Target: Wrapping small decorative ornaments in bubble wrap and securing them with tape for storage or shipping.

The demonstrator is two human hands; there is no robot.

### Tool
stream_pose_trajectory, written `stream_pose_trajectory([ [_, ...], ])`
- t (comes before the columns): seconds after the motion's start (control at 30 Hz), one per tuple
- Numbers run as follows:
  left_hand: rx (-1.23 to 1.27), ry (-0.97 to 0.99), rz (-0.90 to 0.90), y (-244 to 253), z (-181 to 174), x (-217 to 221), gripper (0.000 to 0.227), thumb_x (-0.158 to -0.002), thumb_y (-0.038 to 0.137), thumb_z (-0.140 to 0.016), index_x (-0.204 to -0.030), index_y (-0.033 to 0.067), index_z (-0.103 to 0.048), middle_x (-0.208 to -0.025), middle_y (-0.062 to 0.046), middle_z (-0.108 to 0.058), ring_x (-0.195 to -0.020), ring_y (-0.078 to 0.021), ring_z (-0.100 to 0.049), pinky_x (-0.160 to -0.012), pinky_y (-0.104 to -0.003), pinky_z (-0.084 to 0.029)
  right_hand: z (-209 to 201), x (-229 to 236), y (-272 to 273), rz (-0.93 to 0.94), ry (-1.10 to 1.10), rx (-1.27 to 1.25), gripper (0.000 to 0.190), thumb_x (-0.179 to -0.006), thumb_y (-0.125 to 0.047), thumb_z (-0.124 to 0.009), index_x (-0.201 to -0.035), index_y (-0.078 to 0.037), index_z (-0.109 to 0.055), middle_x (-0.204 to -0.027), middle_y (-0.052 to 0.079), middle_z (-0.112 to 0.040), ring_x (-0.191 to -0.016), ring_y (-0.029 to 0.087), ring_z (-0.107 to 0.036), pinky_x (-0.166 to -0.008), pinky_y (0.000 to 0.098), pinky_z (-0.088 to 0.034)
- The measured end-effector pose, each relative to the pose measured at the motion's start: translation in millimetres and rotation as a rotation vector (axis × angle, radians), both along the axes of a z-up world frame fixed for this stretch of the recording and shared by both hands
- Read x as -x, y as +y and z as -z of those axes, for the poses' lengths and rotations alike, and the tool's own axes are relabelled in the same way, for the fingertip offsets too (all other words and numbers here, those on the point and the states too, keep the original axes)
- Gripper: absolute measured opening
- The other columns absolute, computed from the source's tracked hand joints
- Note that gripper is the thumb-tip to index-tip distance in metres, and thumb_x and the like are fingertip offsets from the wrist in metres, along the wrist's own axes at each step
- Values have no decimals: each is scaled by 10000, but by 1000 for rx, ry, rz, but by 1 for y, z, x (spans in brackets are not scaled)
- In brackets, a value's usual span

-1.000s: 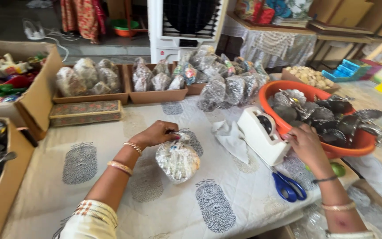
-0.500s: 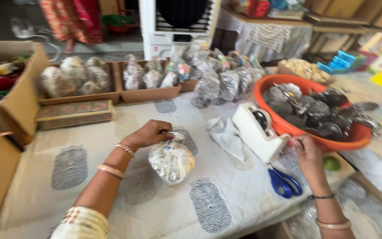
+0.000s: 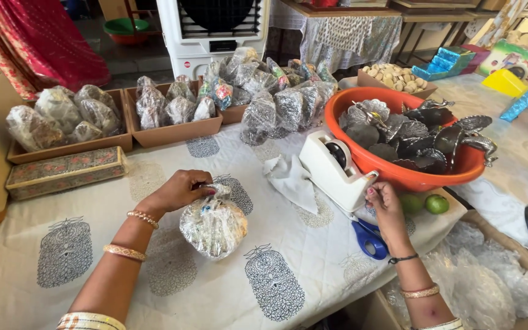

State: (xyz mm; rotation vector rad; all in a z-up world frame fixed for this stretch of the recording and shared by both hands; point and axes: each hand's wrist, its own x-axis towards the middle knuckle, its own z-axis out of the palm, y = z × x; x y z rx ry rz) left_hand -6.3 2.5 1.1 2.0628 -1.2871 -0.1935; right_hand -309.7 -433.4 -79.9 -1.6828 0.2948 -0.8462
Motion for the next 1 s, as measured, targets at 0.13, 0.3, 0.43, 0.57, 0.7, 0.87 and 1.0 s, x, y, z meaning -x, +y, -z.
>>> stream_pose_trajectory([
  [0.13,-6,-25,11,1,3,-4,214,-897,267,-758,-926,58,-721,-800,-91,-730,-698,-191,-646,-673,-367,-523,-6,2,5,44,69,113,90,-1056,-122,-548,-1099,-44,-559,-953,2,-601,-858,64,-547,-790,241,-486],
  [0.3,74,-72,59,3,13,-10,201,-896,266,-750,-913,69,-717,-828,-69,-745,-710,-171,-659,-677,-359,-533,-2,4,-3,131,162,269,113,-1041,-119,-573,-1113,-35,-548,-950,26,-609,-842,88,-554,-774,255,-483],
  [0.43,63,-53,65,3,6,-3,226,-894,279,-765,-919,62,-707,-813,-83,-737,-684,-194,-631,-664,-377,-518,18,10,-11,157,249,439,108,-1035,-109,-610,-1069,-22,-555,-907,73,-624,-813,149,-569,-762,305,-482],
  [0.57,30,-50,38,3,4,-3,244,-895,292,-770,-913,58,-703,-817,-87,-735,-681,-195,-619,-665,-383,-508,-7,28,39,240,346,601,108,-1004,-112,-612,-1036,-21,-564,-911,86,-664,-814,177,-632,-760,341,-507],
  [0.7,56,-66,49,1,13,-6,257,-877,296,-780,-918,54,-701,-842,-95,-740,-708,-204,-645,-684,-384,-516,-27,41,92,470,270,732,153,-1048,-150,-572,-1092,-5,-549,-980,134,-620,-838,230,-613,-755,369,-506],
  [0.87,82,-114,76,-1,15,-9,269,-874,300,-779,-928,49,-697,-875,-102,-748,-756,-225,-689,-719,-386,-538,-48,-3,136,179,195,658,200,-1020,-220,-558,-1061,-25,-560,-899,90,-651,-770,193,-629,-683,341,-500],
  [1.0,86,-134,82,-3,17,-10,260,-875,295,-778,-930,52,-701,-878,-111,-746,-772,-241,-697,-730,-394,-543,-71,-71,193,-307,33,661,135,-1000,-140,-621,-1032,-18,-573,-869,74,-634,-803,150,-593,-738,302,-511],
])
